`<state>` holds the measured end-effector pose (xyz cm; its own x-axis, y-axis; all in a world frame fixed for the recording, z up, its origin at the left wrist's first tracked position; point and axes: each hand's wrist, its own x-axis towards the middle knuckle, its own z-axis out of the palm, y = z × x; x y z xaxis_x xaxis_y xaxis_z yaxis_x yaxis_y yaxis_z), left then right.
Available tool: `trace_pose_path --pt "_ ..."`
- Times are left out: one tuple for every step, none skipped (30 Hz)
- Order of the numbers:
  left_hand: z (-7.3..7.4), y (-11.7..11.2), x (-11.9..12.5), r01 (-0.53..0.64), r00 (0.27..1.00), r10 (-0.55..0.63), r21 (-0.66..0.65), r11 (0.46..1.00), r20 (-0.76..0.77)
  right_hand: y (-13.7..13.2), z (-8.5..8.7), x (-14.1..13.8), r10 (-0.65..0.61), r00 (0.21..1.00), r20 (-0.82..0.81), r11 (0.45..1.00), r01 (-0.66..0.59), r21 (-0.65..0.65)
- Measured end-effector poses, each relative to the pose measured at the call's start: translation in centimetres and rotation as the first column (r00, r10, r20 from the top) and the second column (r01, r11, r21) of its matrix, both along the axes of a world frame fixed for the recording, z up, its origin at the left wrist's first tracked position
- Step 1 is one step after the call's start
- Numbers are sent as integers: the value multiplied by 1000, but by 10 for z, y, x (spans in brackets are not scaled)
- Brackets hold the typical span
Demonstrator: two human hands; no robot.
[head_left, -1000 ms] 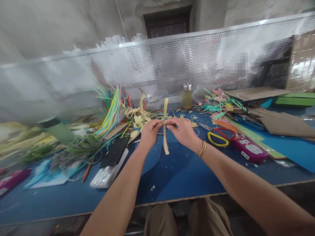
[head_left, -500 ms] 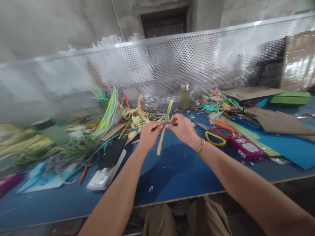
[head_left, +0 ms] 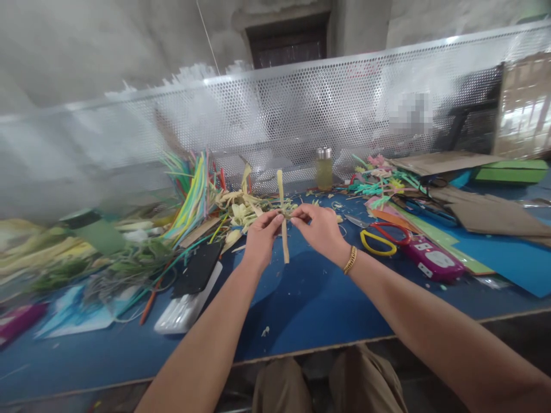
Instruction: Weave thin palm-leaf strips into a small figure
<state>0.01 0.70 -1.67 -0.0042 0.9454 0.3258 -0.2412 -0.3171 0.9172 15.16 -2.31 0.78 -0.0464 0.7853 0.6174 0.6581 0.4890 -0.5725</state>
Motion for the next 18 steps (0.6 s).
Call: trace_pose_path --pt "0 -1 1 8 1000 -8 0 1000 0 0 0 0 -19 1000 10 1000 19 9" --pt "0 -2 1 16 1000 -16 0 1000 -5 -1 1 0 -38 999 19 999 37 17" --pt "0 -3 1 25 1000 -25 2 1000 -12 -2 2 0 -51 998 27 998 51 23" --pt "0 -4 1 36 999 -36 5 999 -19 -2 2 0 -59 998 33 998 58 28" --pt "1 -5 1 42 999 -42 10 999 -27 -3 3 0 -64 997 38 998 63 32" --pt "1 -5 0 44 998 -44 15 999 -36 -3 3 0 -67 997 42 997 66 36" --pt "1 -6 0 42 998 -41 17 999 -46 -4 4 0 -68 997 47 997 66 41" --pt "2 -6 0 38 998 -37 18 999 -59 -4 4 -1 -71 996 52 996 69 48" --pt "2 -6 -1 33 997 -32 19 999 -73 -4 4 -1 -75 996 57 996 72 55" --pt "3 -6 -1 26 996 -24 21 999 -91 -5 4 -1 -80 995 64 995 76 62" --pt "3 -6 -1 19 993 -16 25 1000 -114 -5 4 -1 -85 994 72 994 80 68" --pt "4 -7 -1 9 990 -5 32 999 -140 -5 3 -1 -91 993 79 994 85 74" --pt "5 -7 -1 -3 986 10 42 999 -167 -4 3 -1 -96 992 86 993 89 80" --pt "6 -8 -1 -17 981 26 52 998 -192 -4 2 -1 -100 991 93 992 92 85" --pt "7 -8 -1 -29 976 41 61 998 -212 -4 2 -1 -102 990 98 992 93 89" --pt "8 -9 0 -38 973 52 68 997 -225 -3 2 -1 -104 989 101 991 95 93" --pt "8 -10 0 -44 971 60 73 996 -232 -3 1 -1 -105 989 102 991 95 96" --pt "9 -11 0 -48 970 65 79 996 -236 -3 1 -1 -105 989 102 991 95 99"
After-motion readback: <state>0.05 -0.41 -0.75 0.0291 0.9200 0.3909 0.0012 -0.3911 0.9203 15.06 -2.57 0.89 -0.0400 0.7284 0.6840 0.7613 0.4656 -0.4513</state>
